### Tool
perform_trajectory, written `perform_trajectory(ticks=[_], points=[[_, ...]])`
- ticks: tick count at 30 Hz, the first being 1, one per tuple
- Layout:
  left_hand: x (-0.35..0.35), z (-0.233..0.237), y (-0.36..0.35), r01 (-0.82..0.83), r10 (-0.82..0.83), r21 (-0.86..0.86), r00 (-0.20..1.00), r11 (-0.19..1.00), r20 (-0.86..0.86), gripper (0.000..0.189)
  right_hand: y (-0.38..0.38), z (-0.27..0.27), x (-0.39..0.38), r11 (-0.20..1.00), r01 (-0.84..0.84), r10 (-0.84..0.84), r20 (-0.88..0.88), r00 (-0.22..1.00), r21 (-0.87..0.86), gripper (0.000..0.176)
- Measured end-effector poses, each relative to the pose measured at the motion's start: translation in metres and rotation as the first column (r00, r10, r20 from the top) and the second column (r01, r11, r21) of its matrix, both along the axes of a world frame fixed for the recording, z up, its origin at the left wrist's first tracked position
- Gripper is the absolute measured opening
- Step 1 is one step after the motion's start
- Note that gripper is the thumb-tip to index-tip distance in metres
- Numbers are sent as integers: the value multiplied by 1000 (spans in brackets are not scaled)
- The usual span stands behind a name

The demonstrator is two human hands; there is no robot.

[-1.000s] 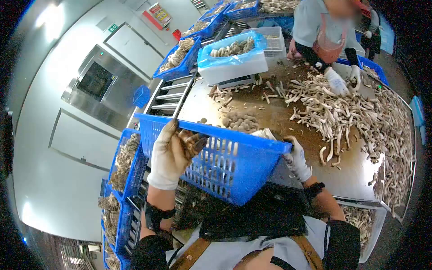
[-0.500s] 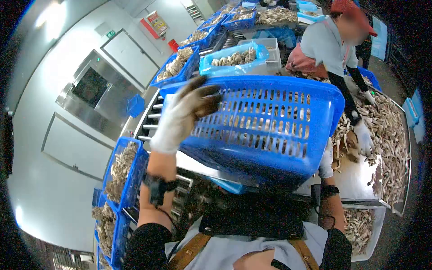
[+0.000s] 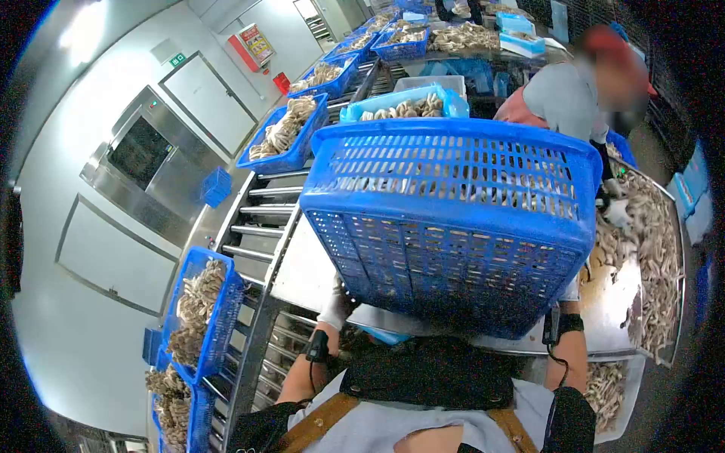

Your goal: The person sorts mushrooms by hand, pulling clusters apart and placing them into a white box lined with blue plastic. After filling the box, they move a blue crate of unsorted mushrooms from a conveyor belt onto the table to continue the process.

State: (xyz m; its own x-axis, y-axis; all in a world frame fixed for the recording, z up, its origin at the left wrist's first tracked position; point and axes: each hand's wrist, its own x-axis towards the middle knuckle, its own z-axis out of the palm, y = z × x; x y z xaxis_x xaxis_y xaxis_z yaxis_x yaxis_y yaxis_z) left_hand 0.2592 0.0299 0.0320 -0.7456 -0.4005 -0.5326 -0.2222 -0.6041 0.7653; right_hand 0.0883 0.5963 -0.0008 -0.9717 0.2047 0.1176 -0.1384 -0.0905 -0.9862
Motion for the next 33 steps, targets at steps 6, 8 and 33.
perform_trajectory(ticks=[6,8,33], points=[[-28,-34,-3,75,-62,230,996,970,-66,35,18,20,-24,996,40,-42,21,999,84,36],[-29,-5,13,-36,32,249,999,968,20,35,29,17,-34,993,46,-50,32,998,111,36],[-54,71,171,44,-10,304,993,951,-114,46,125,60,-160,988,-66,59,59,997,141,38]])
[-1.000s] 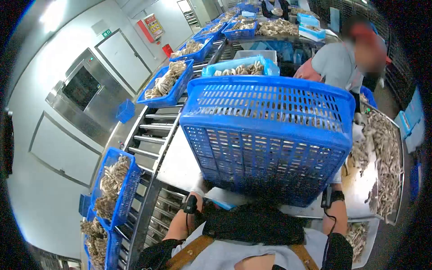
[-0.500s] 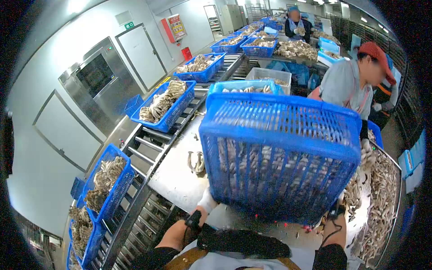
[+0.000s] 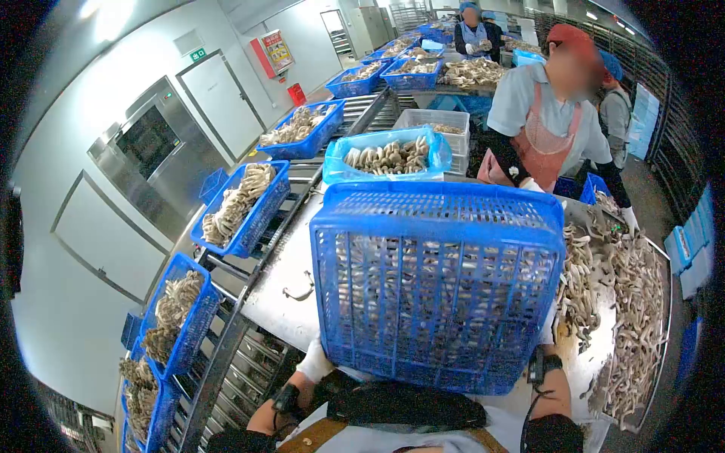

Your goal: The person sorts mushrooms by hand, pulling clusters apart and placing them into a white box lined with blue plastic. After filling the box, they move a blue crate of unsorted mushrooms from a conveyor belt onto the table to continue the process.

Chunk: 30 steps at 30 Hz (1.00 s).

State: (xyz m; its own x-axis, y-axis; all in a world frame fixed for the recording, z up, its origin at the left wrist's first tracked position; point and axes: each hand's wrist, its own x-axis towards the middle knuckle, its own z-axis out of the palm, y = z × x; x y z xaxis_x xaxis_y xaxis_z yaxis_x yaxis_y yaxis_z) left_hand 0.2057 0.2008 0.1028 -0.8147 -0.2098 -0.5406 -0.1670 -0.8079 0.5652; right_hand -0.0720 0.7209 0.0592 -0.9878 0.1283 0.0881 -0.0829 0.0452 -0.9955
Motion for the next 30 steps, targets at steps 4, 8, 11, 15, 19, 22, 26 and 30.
perform_trajectory(ticks=[4,8,11,15,19,22,26,30], points=[[-84,-12,2,25,-29,-70,997,997,-66,49,5,27,-46,998,-60,60,-34,998,-4,39],[-131,32,40,-108,110,-102,994,989,14,47,22,51,-86,995,-104,104,-33,994,1,40],[-107,63,69,-162,165,-65,985,985,41,46,31,54,-88,992,-122,122,-21,992,13,40],[-49,44,65,-137,135,-26,989,990,-67,45,36,50,-71,992,-117,118,-21,993,52,41],[-90,29,48,-226,218,-71,971,972,-101,49,33,49,-90,988,-111,121,-89,989,111,42],[-111,66,62,-293,292,-60,956,954,-34,59,29,81,-86,995,-87,88,-24,996,41,41],[-92,59,57,-249,250,-31,968,968,23,62,38,74,-78,990,-99,110,-106,988,103,34],[-64,39,47,-278,281,-137,960,951,6,59,18,120,-34,992,-80,85,-53,995,98,43]])
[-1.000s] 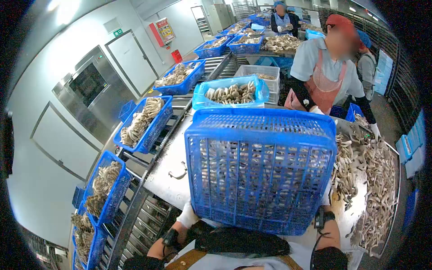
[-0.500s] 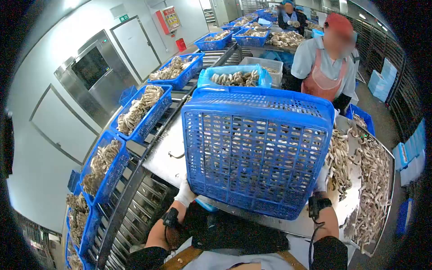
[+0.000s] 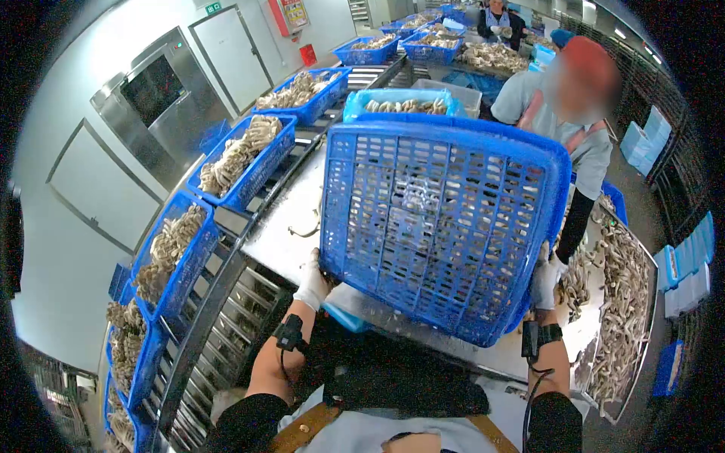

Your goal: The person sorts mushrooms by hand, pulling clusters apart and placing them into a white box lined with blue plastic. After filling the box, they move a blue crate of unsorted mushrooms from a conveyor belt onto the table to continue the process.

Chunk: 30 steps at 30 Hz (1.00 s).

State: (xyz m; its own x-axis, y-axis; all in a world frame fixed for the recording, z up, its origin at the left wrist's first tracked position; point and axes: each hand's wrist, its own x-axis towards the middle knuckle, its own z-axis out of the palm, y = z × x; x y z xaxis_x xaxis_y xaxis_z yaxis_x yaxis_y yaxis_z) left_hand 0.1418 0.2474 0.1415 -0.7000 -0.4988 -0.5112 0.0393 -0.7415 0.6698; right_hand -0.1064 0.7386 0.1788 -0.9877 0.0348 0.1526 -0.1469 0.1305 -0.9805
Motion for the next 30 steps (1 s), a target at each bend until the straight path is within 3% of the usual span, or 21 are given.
perform_trajectory(ticks=[2,3,4,6,7,9,11,12,14,15,16,18,19,21,22,23,24,27,28,29,30], points=[[22,20,3,-5,4,-11,997,1000,-71,56,1,3,-9,975,27,-21,-31,999,222,53],[32,32,4,-16,13,-29,994,999,-107,56,-24,45,19,966,-12,43,-115,992,260,57],[43,39,0,-27,21,-44,990,999,-140,55,-34,48,24,951,18,71,-275,959,308,52],[58,40,-13,-79,75,-20,985,997,-155,54,-51,62,16,991,-124,114,-195,974,-42,41],[75,43,-23,-124,122,-12,986,992,-118,53,-68,69,24,974,-201,180,-182,967,-101,38],[111,25,-52,-145,141,-3,967,989,-214,53,-100,85,43,914,-338,305,-167,938,-225,32],[158,25,-77,-160,167,49,939,986,-301,53,-135,110,70,952,-305,301,-89,949,-35,31],[190,26,-86,-162,139,-36,925,986,-353,52,-157,115,80,945,-328,327,-112,938,5,29],[250,59,-79,-347,347,-24,938,938,-20,54,-206,117,97,903,-415,430,-230,873,110,25],[287,44,-85,-305,305,5,952,952,-32,54,-230,121,110,874,-459,487,-292,823,162,23],[318,41,-81,-287,289,-45,957,957,32,55,-262,136,129,856,-509,517,-123,847,94,22],[387,25,-79,-307,316,-90,941,947,117,57,-331,190,222,756,-642,644,25,764,126,23],[425,11,-80,-350,360,-90,923,932,136,59,-358,189,238,579,-765,799,-10,601,281,25],[501,-24,-86,-447,453,-76,881,891,133,65,-421,173,281,227,-824,960,22,278,519,32],[547,-61,-92,-483,483,26,868,875,-113,70,-449,180,322,126,-802,977,66,202,584,31],[591,-106,-96,-400,440,190,765,897,-470,76,-475,153,338,-30,-704,993,101,58,710,27],[629,-141,-100,-220,350,273,617,937,-705,83,-500,132,367,-110,-626,993,62,-98,772,23],[629,-86,-92,-127,323,434,851,892,-414,83,-556,33,445,-222,-447,894,-2,-448,867,18],[621,-77,-90,-268,274,267,962,926,16,80,-567,12,470,-276,-416,846,14,-533,866,17],[614,-68,-88,-272,172,161,871,949,460,76,-575,15,492,-244,-274,785,24,-619,930,12],[621,-73,-84,-251,95,244,854,937,512,71,-584,13,507,-261,-254,745,27,-667,931,11]])
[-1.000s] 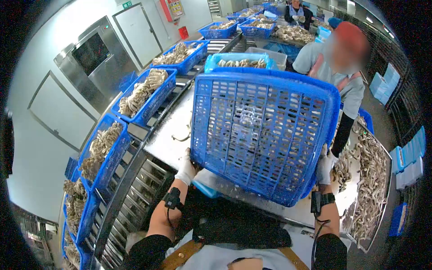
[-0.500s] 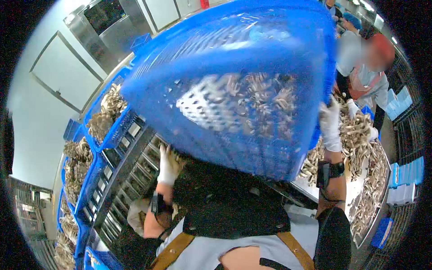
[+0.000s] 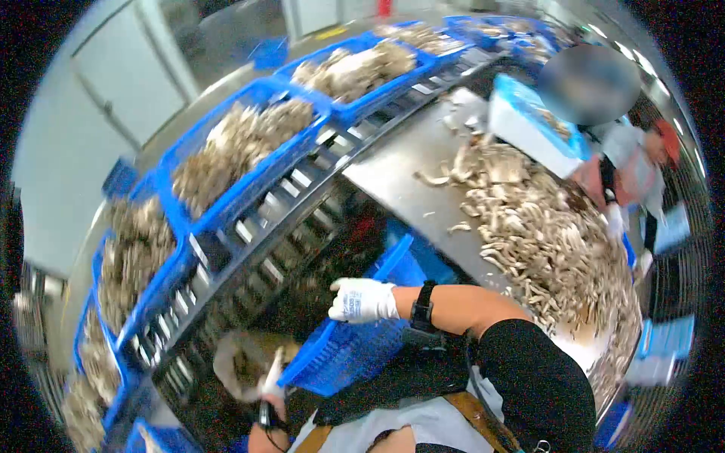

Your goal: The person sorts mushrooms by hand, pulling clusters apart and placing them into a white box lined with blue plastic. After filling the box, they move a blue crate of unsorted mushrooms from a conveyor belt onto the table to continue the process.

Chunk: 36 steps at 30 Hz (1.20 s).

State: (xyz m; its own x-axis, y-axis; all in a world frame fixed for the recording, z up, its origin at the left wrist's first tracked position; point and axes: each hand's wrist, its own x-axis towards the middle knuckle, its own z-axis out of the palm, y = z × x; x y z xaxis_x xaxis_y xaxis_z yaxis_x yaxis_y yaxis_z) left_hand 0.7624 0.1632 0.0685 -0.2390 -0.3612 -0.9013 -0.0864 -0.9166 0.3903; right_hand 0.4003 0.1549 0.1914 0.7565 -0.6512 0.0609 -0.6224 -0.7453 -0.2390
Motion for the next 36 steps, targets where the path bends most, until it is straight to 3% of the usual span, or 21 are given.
perform_trajectory(ticks=[1,3,6,9,10,12,13,15,16,17,18,19,20,21,22,23,25,28,30,32,36], points=[[7,-4,4,29,-34,103,999,994,41,66,-13,-4,13,998,-67,67,3,998,1,10],[31,-11,19,-120,141,213,986,970,-87,53,-30,3,36,971,-200,204,19,979,-129,9],[60,-42,29,-348,413,329,898,878,-153,39,-43,6,47,959,-260,264,22,964,-116,7],[58,-55,20,-538,584,239,784,808,-209,37,-55,6,43,971,22,11,134,991,-237,15],[51,-72,12,-577,609,201,773,792,-180,35,-53,7,32,984,160,-159,14,987,-79,32],[35,-119,-12,-638,647,109,751,763,-130,31,-33,-15,5,896,440,-440,3,898,-60,48],[14,-119,-30,-559,559,2,829,829,28,28,-18,-39,-15,862,497,-498,-10,867,105,61],[-19,-142,-58,-144,268,-359,907,922,326,23,16,-43,-49,854,519,-518,-45,854,32,57],[-32,-167,-71,207,111,-544,862,813,494,21,36,-48,-65,834,546,-540,-88,837,79,55],[-64,-155,-98,-183,413,-511,826,840,383,22,60,-46,-80,790,595,-581,-128,804,148,55],[-96,-140,-120,-544,676,-418,671,728,304,24,85,-46,-94,724,655,-639,-148,755,219,54],[-89,-209,-143,-599,761,-524,628,606,162,26,109,-43,-106,614,729,-700,-217,680,302,53],[-103,-207,-160,-698,823,-523,568,490,13,27,136,-43,-116,555,783,-757,-220,615,281,52],[-100,-218,-178,-755,802,-356,597,551,-25,25,158,-41,-125,448,827,-796,-269,543,340,52],[-97,-238,-194,-544,594,-484,802,686,-59,22,181,-37,-131,325,860,-827,-324,460,393,52],[-95,-258,-210,-325,370,-633,927,703,-65,21,208,-43,-136,257,877,-851,-334,405,407,53],[-158,-181,-213,-461,381,-105,823,881,-422,22,248,-40,-140,101,890,-883,-372,286,444,55],[-214,-166,-204,-268,219,-67,888,961,-403,29,294,-43,-136,-84,853,-905,-397,150,515,54],[-257,-142,-175,-146,109,-141,964,979,-243,29,320,-51,-134,-113,841,-925,-365,106,530,53],[-292,-161,-147,-35,16,-94,979,995,-202,33,339,-54,-135,-176,794,-927,-369,65,582,52],[-372,-92,-34,456,-488,-208,861,866,-143,24,395,-71,-151,-220,762,-961,-269,-62,609,52]])
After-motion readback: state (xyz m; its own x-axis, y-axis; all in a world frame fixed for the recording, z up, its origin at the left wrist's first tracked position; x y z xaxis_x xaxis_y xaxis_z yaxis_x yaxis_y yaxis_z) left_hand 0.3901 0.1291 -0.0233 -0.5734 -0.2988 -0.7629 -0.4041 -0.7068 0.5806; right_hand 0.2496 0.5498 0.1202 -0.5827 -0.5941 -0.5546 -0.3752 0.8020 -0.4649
